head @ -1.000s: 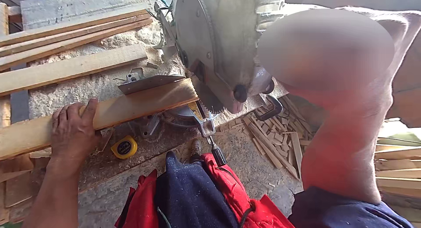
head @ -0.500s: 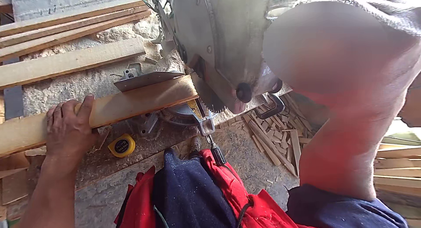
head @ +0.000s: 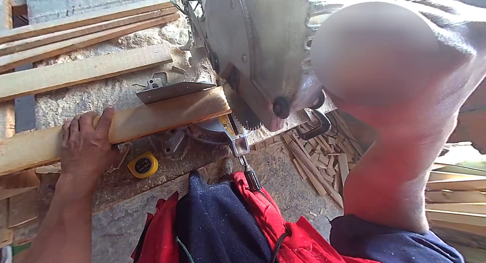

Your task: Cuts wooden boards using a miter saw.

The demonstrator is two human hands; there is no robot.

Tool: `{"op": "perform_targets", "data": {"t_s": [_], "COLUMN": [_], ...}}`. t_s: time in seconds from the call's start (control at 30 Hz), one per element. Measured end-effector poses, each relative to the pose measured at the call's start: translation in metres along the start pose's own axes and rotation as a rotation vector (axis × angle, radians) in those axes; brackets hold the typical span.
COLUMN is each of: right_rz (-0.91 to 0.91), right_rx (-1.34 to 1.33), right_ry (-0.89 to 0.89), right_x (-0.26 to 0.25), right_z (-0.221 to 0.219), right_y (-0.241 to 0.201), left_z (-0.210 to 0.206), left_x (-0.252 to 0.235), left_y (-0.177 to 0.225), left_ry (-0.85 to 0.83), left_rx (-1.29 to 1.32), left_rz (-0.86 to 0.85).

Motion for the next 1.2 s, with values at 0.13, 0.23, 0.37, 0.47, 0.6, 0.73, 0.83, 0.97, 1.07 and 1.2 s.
{"op": "perform_targets", "data": {"t_s": [0.13,0.23,0.37,0.47,0.6,0.73,0.83,0.97,1.07,1.2], "right_rz": [0.02,0.047,0.066,0.065,0.044,0.046,0.055,0.048,0.009,-0.112], "right_rx": [0.008,0.005,-0.002,0.006,0.029,0.029,0.019,0.018,0.027,0.064], "right_ry": [0.042,0.047,0.033,0.04,0.057,0.079,0.076,0.034,-0.021,-0.197], "right_x": [0.003,0.002,0.0,0.0,0.001,0.002,0.002,0.001,-0.002,-0.013], "right_z": [-0.001,-0.001,0.0,0.0,-0.001,-0.002,-0.002,0.002,0.004,0.01], "right_y": [-0.003,0.0,0.002,0.001,-0.002,-0.002,-0.003,-0.004,-0.004,-0.005], "left_z": [0.003,0.002,-0.002,-0.002,0.0,0.003,0.016,0.065,0.072,0.016], "left_x": [0.001,0.001,0.001,0.0,0.001,0.001,0.003,-0.021,-0.056,-0.094], "left_y": [0.001,-0.001,-0.004,-0.003,0.0,-0.001,-0.002,0.046,0.107,0.138], "left_ry": [0.01,0.023,0.024,0.023,0.022,0.009,-0.07,0.105,0.26,0.164], "left_rx": [0.009,0.003,-0.018,-0.002,-0.001,0.013,0.096,0.221,0.267,0.281], "left_rz": [-0.014,-0.035,-0.028,-0.018,-0.009,-0.001,0.019,-0.119,-0.399,-0.596]}}
Point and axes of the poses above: each hand's wrist, its own x-axis away from the middle knuckle, its own z-axis out of the back of the hand, y = z × x, the point moved 3 cm from there along -x, towards the middle knuckle, and after that the axes turned 11 degrees about -z, right-handed, at the moved point
